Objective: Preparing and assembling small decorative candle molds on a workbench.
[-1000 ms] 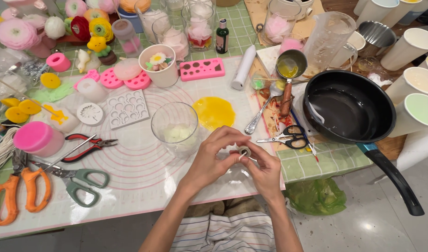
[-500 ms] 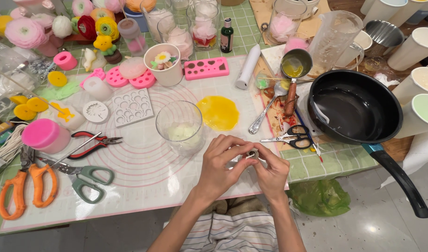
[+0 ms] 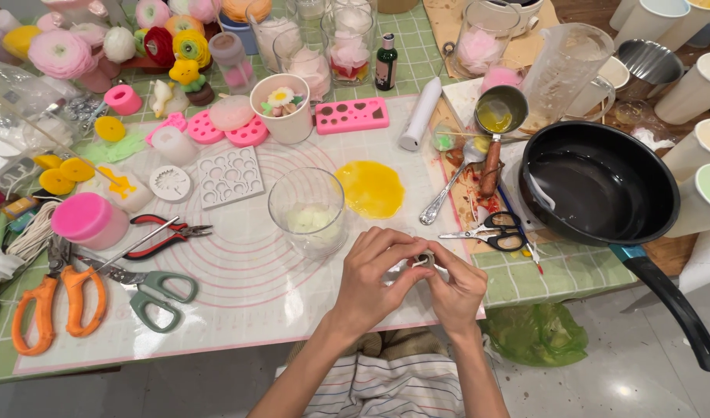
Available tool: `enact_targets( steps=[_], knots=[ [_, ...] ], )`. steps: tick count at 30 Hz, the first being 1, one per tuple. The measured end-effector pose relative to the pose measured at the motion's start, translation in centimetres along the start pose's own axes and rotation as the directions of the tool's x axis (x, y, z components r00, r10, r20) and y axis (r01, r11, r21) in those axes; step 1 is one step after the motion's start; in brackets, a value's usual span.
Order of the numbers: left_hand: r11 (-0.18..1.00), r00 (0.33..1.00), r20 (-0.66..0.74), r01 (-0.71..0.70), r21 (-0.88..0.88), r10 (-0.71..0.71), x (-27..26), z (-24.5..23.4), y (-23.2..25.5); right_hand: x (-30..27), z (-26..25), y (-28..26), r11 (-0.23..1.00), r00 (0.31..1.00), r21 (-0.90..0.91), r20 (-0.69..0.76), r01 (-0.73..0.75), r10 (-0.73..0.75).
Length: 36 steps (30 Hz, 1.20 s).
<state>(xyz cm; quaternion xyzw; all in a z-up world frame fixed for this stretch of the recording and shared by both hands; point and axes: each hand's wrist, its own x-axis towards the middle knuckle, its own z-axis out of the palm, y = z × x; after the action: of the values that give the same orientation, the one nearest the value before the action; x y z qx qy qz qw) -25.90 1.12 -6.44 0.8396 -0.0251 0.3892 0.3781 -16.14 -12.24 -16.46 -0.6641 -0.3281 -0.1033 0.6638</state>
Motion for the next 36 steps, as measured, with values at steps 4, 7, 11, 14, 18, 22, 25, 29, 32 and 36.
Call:
enact_targets(
  steps=[4,7,11,14,18,22,25,29,32,36],
  knots=[
    [1.0,1.0,-0.006,-0.004,0.0,0.004,-0.1,0.0,0.1,-0.2,0.0,0.3,1.0,1.0,-0.004,-0.005,0.003,-0.004],
    [1.0,1.0,-0.014,-0.002,-0.005,0.002,-0.2,0.0,0.1,-0.2,0.1,0.0,1.0,1.0,0.0,-0.004,0.0,0.0],
    [1.0,1.0,-0.021,0.002,-0.024,-0.003,-0.3,-0.1,0.2,-0.1,0.2,-0.5,1.0,1.0,-0.001,-0.002,0.014,-0.014],
    [0.999,1.0,-0.022,0.005,-0.035,-0.006,-0.3,-0.2,0.3,0.1,0.3,-1.1,0.999,1.0,0.029,0.0,0.02,-0.02],
    [0.999,1.0,-0.023,0.018,-0.051,-0.02,-0.3,-0.2,0.4,0.0,0.4,-1.0,0.998,1.0,0.059,-0.006,0.011,-0.01],
    [0.998,0.999,-0.028,0.026,-0.05,-0.028,-0.4,-0.1,0.3,0.0,0.4,-0.9,1.0,1.0,0.027,-0.013,0.01,-0.01],
    [0.998,0.999,-0.026,0.029,-0.05,-0.03,-0.1,-0.7,0.6,0.2,0.5,-1.5,0.999,0.999,0.01,-0.011,0.031,-0.031],
    [1.0,0.999,-0.039,0.005,-0.009,-0.005,1.2,-4.0,0.4,1.1,1.0,-2.9,0.984,0.993,0.131,0.016,-0.118,0.117],
    [0.995,0.997,-0.06,0.051,0.085,-0.046,4.1,-9.2,0.1,2.3,0.9,-3.1,0.96,0.981,0.208,0.066,-0.19,0.18],
    [0.937,0.922,0.281,0.18,0.298,-0.267,8.4,-13.3,-3.6,5.6,1.5,-4.0,0.964,0.977,0.204,0.163,-0.172,0.14]
  ],
)
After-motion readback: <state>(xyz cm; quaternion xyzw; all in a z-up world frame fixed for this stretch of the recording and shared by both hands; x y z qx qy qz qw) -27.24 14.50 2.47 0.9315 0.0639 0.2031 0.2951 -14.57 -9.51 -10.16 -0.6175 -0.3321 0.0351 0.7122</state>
